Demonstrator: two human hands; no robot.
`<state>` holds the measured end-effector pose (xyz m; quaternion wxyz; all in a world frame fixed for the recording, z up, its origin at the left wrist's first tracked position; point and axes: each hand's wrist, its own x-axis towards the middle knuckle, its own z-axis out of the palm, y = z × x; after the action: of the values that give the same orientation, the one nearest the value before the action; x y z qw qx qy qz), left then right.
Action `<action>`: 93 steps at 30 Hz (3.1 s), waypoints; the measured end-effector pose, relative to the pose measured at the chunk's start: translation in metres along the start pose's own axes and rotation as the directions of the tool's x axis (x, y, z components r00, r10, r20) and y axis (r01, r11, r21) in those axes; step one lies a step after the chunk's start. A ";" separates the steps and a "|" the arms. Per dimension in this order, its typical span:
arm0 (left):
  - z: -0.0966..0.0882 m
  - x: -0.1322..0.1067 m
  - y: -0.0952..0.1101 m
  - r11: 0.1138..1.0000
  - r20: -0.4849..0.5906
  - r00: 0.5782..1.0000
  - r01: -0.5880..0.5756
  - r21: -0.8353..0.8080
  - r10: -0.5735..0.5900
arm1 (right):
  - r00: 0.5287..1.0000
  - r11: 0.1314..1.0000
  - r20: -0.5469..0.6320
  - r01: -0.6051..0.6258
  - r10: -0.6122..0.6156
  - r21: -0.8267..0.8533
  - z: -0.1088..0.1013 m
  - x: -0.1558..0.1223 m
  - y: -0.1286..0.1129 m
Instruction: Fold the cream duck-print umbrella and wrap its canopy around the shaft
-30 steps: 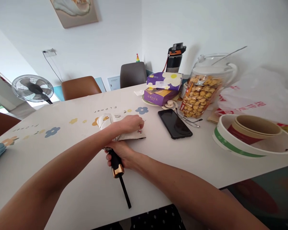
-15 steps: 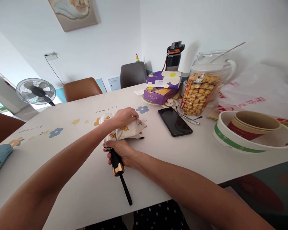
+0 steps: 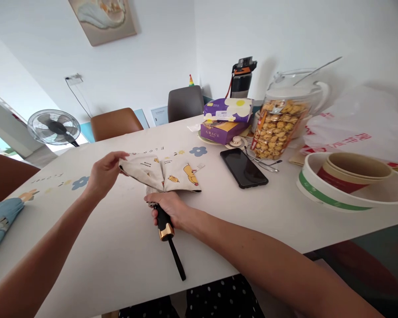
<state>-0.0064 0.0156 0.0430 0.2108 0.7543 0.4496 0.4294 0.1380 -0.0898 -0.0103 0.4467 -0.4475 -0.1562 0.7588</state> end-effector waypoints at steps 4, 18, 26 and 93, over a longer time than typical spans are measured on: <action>-0.011 -0.018 -0.029 0.998 -0.024 0.998 0.060 0.003 -0.060 | 0.999 1.000 0.040 0.002 -0.001 -0.019 -0.002 -0.001 -0.001; -0.019 -0.039 -0.067 0.926 0.189 0.976 0.171 -0.338 -0.111 | 0.966 0.997 0.258 0.000 -0.020 0.077 -0.017 0.005 -0.010; -0.023 -0.039 -0.068 0.983 0.303 0.951 0.114 -0.146 -0.065 | 0.993 0.995 0.109 0.051 -0.042 -0.080 -0.011 0.000 -0.009; 0.061 -0.035 0.006 0.278 0.635 0.658 0.751 -0.599 -0.405 | 0.965 0.975 0.220 0.175 -0.142 -0.138 0.001 -0.013 -0.005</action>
<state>0.0398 -0.0133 -0.0020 0.7619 0.3992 0.3886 0.3303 0.1432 -0.0975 0.0007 0.4508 -0.3851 -0.2967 0.7486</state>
